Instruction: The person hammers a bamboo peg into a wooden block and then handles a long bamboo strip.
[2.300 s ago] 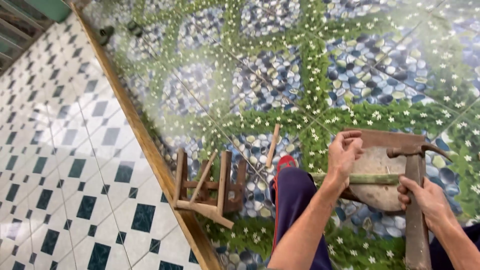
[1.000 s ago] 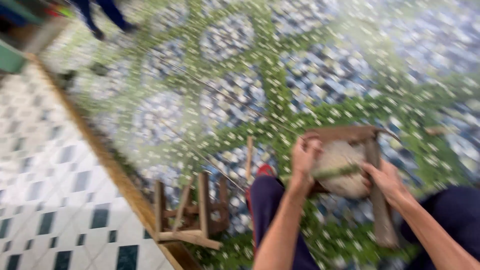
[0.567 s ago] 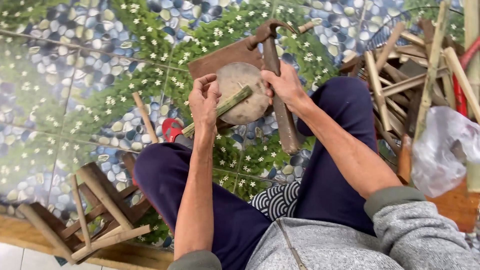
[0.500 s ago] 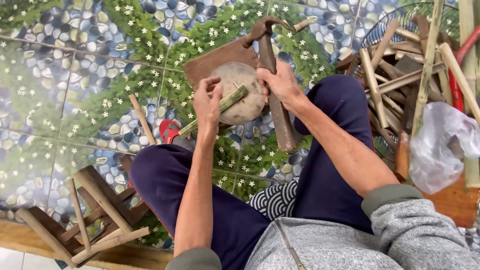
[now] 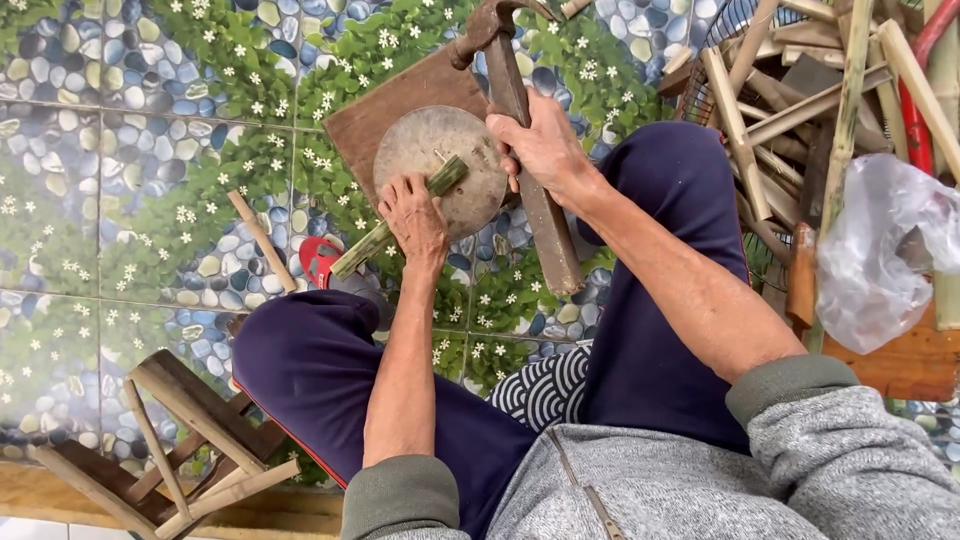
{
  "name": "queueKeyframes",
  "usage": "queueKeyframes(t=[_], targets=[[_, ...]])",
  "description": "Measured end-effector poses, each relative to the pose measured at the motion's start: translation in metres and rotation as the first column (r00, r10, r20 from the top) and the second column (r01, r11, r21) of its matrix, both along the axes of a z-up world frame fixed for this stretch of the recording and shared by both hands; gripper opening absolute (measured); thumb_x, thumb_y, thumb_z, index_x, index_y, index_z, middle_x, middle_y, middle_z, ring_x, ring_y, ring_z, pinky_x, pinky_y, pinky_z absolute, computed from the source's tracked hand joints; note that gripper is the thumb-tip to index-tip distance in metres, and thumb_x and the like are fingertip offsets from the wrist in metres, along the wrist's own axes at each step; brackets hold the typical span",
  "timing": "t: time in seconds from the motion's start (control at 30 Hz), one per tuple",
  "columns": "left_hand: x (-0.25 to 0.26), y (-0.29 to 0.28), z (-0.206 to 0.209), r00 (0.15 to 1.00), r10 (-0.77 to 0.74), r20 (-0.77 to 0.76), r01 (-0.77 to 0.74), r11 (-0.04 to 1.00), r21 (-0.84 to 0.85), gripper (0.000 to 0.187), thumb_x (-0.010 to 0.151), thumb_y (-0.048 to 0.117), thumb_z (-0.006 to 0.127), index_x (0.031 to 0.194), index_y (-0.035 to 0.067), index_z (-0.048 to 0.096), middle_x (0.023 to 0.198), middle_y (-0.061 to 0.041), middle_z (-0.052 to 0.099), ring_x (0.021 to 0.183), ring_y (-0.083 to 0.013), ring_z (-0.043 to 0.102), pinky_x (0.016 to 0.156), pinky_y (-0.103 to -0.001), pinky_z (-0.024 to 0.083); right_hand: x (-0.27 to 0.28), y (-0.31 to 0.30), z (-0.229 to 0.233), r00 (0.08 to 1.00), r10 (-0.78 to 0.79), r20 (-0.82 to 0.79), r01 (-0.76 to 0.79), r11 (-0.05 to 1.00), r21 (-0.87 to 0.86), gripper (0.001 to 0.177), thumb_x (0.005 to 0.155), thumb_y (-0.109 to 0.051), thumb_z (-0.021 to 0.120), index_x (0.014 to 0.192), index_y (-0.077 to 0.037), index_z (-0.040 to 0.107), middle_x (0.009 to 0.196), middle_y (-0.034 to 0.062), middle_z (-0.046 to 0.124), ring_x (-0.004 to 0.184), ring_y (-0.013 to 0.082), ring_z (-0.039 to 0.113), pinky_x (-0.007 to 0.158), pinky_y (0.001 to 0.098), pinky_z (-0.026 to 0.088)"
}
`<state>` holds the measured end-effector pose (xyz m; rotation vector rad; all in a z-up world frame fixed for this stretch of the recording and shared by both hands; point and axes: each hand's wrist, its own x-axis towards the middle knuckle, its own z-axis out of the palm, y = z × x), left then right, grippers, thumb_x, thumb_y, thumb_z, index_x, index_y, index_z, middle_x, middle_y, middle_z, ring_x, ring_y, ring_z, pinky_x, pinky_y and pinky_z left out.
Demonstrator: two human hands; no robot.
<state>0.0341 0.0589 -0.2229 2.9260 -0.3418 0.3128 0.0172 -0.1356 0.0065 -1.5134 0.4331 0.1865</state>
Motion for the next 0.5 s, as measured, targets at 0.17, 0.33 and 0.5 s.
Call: queueKeyframes(t=[0.17,0.33,0.5], targets=[[0.002,0.0,0.008,1.0,-0.01,-0.018,0.008,0.997,-0.077,0.053,0.067,0.019,0.093,0.105,0.017,0.055,0.102,-0.006,0.055,0.097,-0.0279,0.053,0.081,-0.041,0.042,0.0,0.001,-0.004,0.999,0.039,0.023,-0.039,0.999,-0.014,0.013,0.103,-0.012,0.057,0.111,-0.003,0.052,0.073,0.0034,0.052,0.046,0.0098,0.049,0.036,0.026,0.05],[-0.002,0.007,0.014,0.993,-0.074,-0.095,0.058,0.985,-0.162,0.05,0.069,0.01,0.089,0.1,0.018,0.05,0.092,-0.006,0.058,0.087,-0.0297,0.054,0.079,-0.04,0.037,-0.003,0.003,-0.007,0.996,0.082,0.043,-0.079,0.995,-0.061,0.012,0.105,-0.012,0.057,0.111,-0.003,0.052,0.074,0.0034,0.051,0.046,0.01,0.05,0.037,0.0262,0.051],[-0.007,0.012,0.029,0.973,-0.229,-0.039,0.206,0.929,-0.308,0.047,0.073,-0.016,0.063,0.107,0.014,0.05,0.101,-0.008,0.055,0.09,-0.0305,0.049,0.075,-0.041,0.04,-0.004,0.004,-0.013,0.993,0.102,0.053,-0.093,0.984,-0.154,0.014,0.105,-0.014,0.056,0.114,-0.004,0.052,0.074,0.0043,0.053,0.047,0.0116,0.051,0.038,0.0278,0.053]])
